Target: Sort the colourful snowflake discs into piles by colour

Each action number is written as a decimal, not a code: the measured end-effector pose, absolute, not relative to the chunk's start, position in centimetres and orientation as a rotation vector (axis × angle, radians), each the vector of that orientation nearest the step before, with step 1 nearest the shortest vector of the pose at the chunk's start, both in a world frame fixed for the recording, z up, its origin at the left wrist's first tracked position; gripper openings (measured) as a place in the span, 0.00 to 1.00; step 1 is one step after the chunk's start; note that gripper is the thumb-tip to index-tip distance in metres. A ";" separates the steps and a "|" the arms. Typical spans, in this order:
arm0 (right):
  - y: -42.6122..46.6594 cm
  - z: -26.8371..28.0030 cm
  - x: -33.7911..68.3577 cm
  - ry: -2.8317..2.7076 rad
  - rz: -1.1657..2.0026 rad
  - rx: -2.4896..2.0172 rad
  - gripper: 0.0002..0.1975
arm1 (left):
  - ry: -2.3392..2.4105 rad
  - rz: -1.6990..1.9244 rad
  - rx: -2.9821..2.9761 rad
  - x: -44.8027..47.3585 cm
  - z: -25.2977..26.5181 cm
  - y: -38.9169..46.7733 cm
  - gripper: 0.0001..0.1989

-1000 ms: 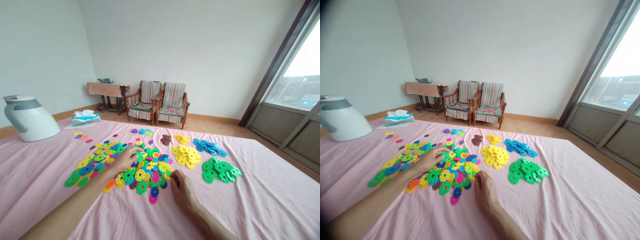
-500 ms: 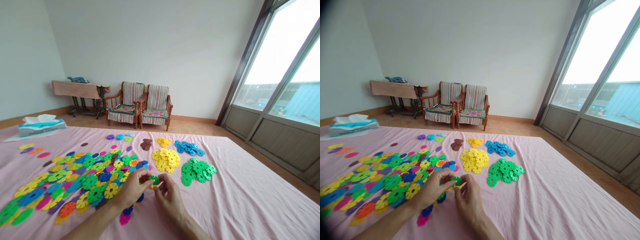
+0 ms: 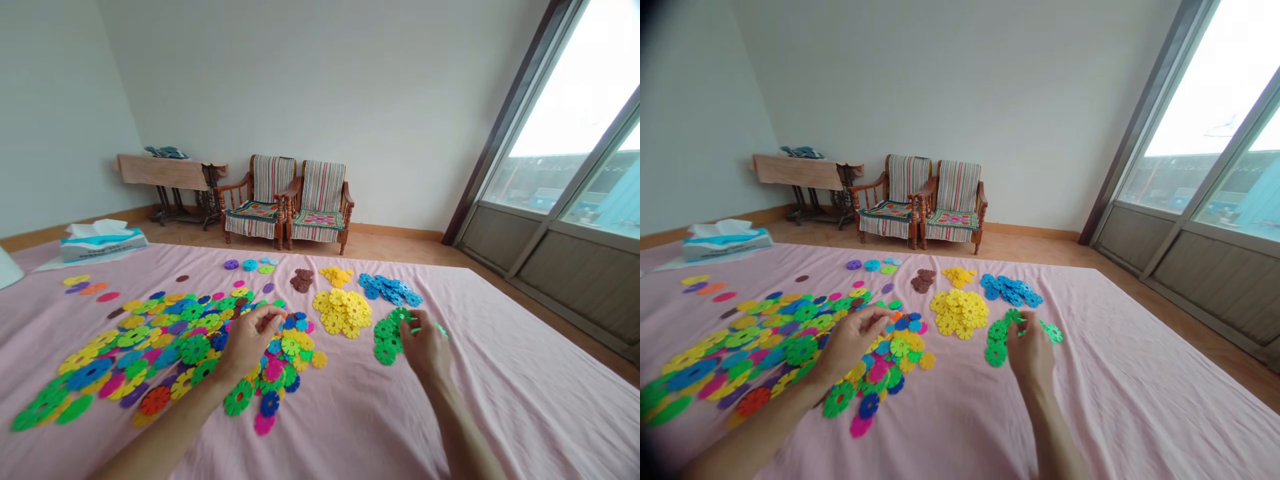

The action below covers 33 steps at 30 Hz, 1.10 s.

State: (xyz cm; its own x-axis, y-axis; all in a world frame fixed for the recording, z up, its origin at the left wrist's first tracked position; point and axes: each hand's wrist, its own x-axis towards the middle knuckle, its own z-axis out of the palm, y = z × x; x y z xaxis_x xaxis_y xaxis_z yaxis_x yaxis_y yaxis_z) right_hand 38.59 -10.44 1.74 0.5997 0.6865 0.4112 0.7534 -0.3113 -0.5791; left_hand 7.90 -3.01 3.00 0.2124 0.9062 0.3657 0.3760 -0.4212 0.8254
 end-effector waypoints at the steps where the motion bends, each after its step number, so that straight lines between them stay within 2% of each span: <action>1: -10.6 1.7 39.7 -1.117 -0.117 -2.131 0.14 | 1.218 1.190 1.899 7.4 3.1 -2.5 0.13; 6: -11.3 1.4 42.0 -1.014 -0.225 -2.367 0.19 | 1.433 1.289 1.956 4.0 3.2 0.4 0.16; 10: -11.1 1.5 40.3 -1.126 -0.358 -2.105 0.18 | 1.685 1.256 2.024 0.7 3.0 2.7 0.15; 16: -10.4 0.1 33.7 -1.547 -0.110 -1.704 0.12 | 1.871 0.950 2.209 -2.4 2.2 4.2 0.11; 23: -10.9 -1.1 29.8 -1.820 0.146 -1.610 0.12 | 2.017 0.649 2.345 -3.2 0.7 4.6 0.16; 29: -10.8 -1.2 29.8 -1.827 0.155 -1.644 0.12 | 1.912 0.616 2.411 -2.0 -0.3 4.8 0.21; 33: -10.8 -1.0 29.7 -1.835 0.141 -1.636 0.13 | 1.775 0.663 2.429 -1.6 0.2 4.6 0.18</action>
